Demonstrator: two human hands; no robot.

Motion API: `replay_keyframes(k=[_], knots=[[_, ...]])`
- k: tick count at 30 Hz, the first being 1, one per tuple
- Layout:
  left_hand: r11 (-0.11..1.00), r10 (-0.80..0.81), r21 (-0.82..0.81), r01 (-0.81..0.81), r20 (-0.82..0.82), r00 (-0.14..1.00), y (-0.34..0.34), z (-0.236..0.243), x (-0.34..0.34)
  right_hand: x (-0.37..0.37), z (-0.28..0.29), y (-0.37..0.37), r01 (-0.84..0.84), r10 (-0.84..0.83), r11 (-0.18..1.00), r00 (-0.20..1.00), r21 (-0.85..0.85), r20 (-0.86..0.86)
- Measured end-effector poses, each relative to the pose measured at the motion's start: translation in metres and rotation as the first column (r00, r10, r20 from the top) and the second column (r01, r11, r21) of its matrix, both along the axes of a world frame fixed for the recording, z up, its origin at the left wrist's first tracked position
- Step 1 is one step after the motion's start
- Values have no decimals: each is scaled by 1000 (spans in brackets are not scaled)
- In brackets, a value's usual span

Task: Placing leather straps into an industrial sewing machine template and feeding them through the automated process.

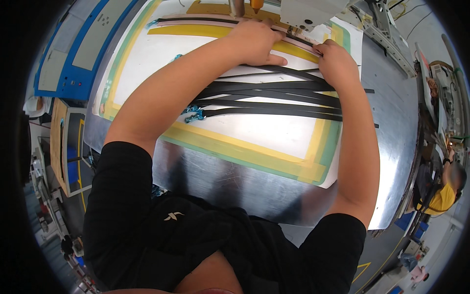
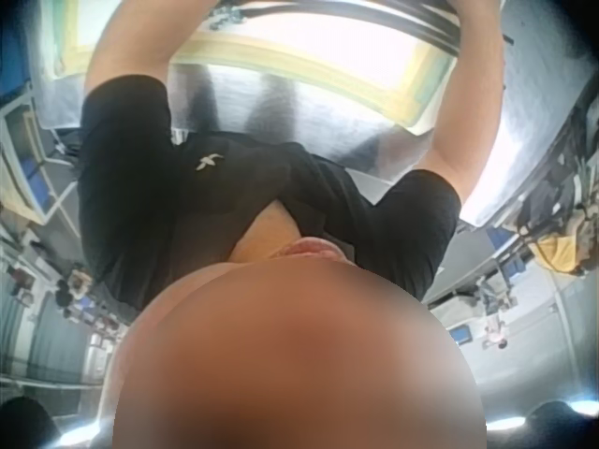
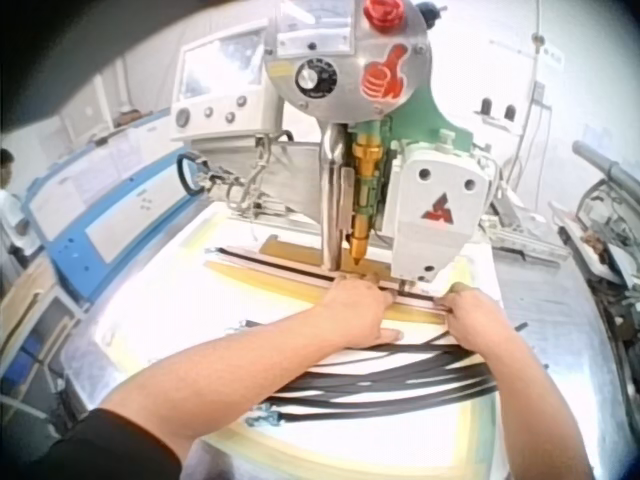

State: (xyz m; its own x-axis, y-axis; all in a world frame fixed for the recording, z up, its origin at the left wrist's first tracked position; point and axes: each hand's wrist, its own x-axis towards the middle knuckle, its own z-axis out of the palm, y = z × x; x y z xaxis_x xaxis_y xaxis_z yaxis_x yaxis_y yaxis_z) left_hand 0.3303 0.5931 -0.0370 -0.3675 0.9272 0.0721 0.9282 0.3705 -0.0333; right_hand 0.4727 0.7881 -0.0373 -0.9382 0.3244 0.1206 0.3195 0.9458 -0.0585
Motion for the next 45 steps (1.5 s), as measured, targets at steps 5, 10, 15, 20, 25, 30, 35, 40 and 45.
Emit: replay_keyframes(k=[5, 10, 15, 20, 25, 30, 35, 40, 45], knots=[[999, -15, 45, 16, -12, 1000, 9, -12, -2, -4, -7, 8, -23, 15, 996, 996, -91, -92], [999, 6, 33, -6, 8, 1000, 11, -6, 12, 5, -5, 5, 1, -13, 994, 994, -106, -110], [993, -18, 116, 18, 1, 1000, 16, -26, 4, 8, -14, 8, -23, 16, 998, 993, -59, -113], [993, 6, 115, -6, 7, 1000, 23, -25, 16, 10, -24, 8, -17, 12, 999, 992, -37, -127], [996, 37, 81, -36, -15, 999, 29, -18, 26, 14, -29, 14, -54, 42, 996, 988, -74, -149], [997, 14, 75, -11, -37, 999, 32, -18, 24, 18, -26, 11, -84, 69, 993, 983, -80, -170], [997, 11, 76, -8, -42, 999, 18, -24, 10, 19, -28, 8, -65, 47, 990, 988, -121, -149], [992, 117, 44, -116, 0, 993, -48, -12, -20, 23, -20, 4, -56, 31, 983, 989, -176, -142], [913, 407, 21, -407, -59, 911, -126, -10, -102, 17, -16, 4, -54, 30, 979, 992, -195, -124]])
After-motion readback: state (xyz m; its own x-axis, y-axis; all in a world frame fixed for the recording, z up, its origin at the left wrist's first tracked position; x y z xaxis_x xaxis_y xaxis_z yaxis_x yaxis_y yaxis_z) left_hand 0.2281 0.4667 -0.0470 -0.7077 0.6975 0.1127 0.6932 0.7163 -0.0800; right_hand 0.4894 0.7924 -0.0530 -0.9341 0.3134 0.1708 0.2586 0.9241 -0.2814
